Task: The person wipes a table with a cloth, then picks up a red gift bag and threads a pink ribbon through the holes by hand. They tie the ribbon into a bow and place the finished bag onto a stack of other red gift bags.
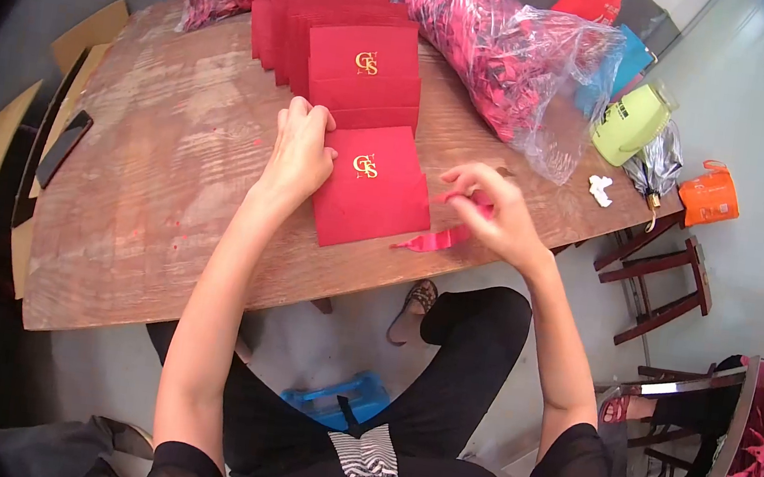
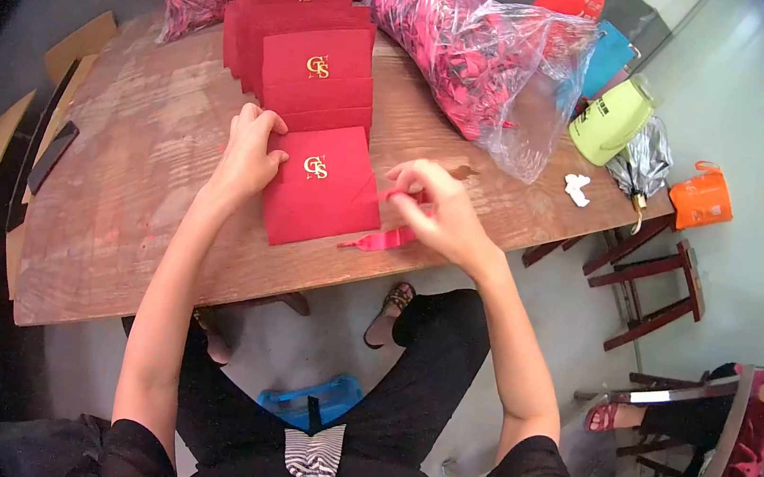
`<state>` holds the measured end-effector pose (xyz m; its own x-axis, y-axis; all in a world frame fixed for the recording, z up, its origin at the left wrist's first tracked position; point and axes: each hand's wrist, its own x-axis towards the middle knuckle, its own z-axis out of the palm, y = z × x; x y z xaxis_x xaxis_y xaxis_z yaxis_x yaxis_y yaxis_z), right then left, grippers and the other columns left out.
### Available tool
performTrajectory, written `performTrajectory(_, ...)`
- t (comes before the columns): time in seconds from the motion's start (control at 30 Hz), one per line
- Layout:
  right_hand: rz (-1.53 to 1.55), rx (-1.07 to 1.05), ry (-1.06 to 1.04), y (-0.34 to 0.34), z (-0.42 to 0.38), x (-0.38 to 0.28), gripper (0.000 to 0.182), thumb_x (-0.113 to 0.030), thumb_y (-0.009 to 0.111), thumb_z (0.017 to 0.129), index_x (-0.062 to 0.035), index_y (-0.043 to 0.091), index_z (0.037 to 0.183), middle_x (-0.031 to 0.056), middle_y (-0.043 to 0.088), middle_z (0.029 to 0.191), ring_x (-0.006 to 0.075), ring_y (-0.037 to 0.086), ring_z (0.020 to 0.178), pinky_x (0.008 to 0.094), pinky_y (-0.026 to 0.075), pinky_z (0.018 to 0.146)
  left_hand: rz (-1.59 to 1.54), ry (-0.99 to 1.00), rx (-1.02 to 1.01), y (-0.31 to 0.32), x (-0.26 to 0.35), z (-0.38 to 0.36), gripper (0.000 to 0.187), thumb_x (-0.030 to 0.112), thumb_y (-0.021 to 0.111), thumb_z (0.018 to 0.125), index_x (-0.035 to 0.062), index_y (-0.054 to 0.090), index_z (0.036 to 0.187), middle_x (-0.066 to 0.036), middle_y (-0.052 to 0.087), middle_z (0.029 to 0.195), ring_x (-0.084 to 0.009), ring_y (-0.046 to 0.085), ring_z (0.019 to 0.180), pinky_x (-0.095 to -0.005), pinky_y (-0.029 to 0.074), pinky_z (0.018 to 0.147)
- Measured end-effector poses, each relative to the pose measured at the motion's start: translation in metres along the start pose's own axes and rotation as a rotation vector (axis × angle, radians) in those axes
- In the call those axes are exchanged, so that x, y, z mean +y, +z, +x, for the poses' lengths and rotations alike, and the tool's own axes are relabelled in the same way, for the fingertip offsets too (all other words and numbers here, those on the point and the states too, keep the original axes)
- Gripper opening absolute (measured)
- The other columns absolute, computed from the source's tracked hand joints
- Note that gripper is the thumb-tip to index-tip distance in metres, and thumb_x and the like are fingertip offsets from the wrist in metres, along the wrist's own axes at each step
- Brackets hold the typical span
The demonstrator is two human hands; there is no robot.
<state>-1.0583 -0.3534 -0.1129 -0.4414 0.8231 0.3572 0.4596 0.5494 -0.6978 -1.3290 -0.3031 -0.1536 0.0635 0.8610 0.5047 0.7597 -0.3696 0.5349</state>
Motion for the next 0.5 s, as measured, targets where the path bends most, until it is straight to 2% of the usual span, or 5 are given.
performTrajectory(0.07, 0.334, 0.093, 0.079, 0.001, 0.005, -0.007, 0.005, 0.000, 0.054, 0.089, -0.0011, 0.050, 0.093, 0.0065, 0.062, 0.095, 0.0099, 0.060, 0.085, 0.0226, 0.049, 0.072, -0.011, 0.007, -0.030, -0.004, 0.001, 0.000, 0.031, -0.007, 0.069, 0.065, 0.0005, 0.052, 0.091, -0.019, 0.046, 0.102, -0.0368, 0.046, 0.098, -0.0428, 0.043, 0.086)
performTrajectory(0.2, 0.463, 0.114, 0.153, 0.010, 0.020, -0.031, 0.007, 0.000, 0.048, 0.092, -0.0020, 0.048, 0.099, 0.0028, 0.058, 0.084, 0.0072, 0.055, 0.075, 0.0230, 0.046, 0.065, -0.043, 0.018, -0.018, -0.024, 0.016, 0.001, 0.030, -0.008, 0.067, 0.065, 0.0009, 0.052, 0.090, -0.018, 0.047, 0.100, -0.0363, 0.047, 0.096, -0.0422, 0.043, 0.086)
performTrajectory(0.33, 0.215, 0.141, -0.056, 0.037, 0.029, -0.051, 0.033, -0.002, 0.050, 0.092, -0.0022, 0.046, 0.125, 0.0007, 0.057, 0.086, 0.0049, 0.053, 0.077, 0.0193, 0.044, 0.067, -0.093, 0.189, 0.036, -0.062, 0.051, -0.012, 0.028, -0.010, 0.064, 0.066, 0.0008, 0.050, 0.088, -0.016, 0.047, 0.095, -0.0341, 0.049, 0.093, -0.0400, 0.043, 0.083)
performTrajectory(0.43, -0.056, 0.283, -0.228, 0.055, 0.030, -0.068, 0.025, 0.000, 0.058, 0.088, 0.0008, 0.057, 0.113, 0.0120, 0.065, 0.094, 0.0133, 0.063, 0.081, 0.0253, 0.050, 0.070, -0.104, 0.282, 0.053, -0.079, 0.073, -0.034, 0.026, -0.012, 0.060, 0.068, -0.0003, 0.048, 0.087, -0.016, 0.047, 0.093, -0.0336, 0.049, 0.091, -0.0396, 0.042, 0.082)
performTrajectory(0.5, -0.089, 0.322, -0.231, 0.064, 0.022, -0.067, 0.025, 0.001, 0.060, 0.086, 0.0009, 0.059, 0.110, 0.0134, 0.065, 0.093, 0.0162, 0.064, 0.081, 0.0267, 0.050, 0.070, -0.101, 0.289, 0.059, -0.083, 0.079, -0.045, 0.025, -0.012, 0.060, 0.068, -0.0004, 0.049, 0.088, -0.015, 0.047, 0.092, -0.0337, 0.048, 0.092, -0.0396, 0.042, 0.082)
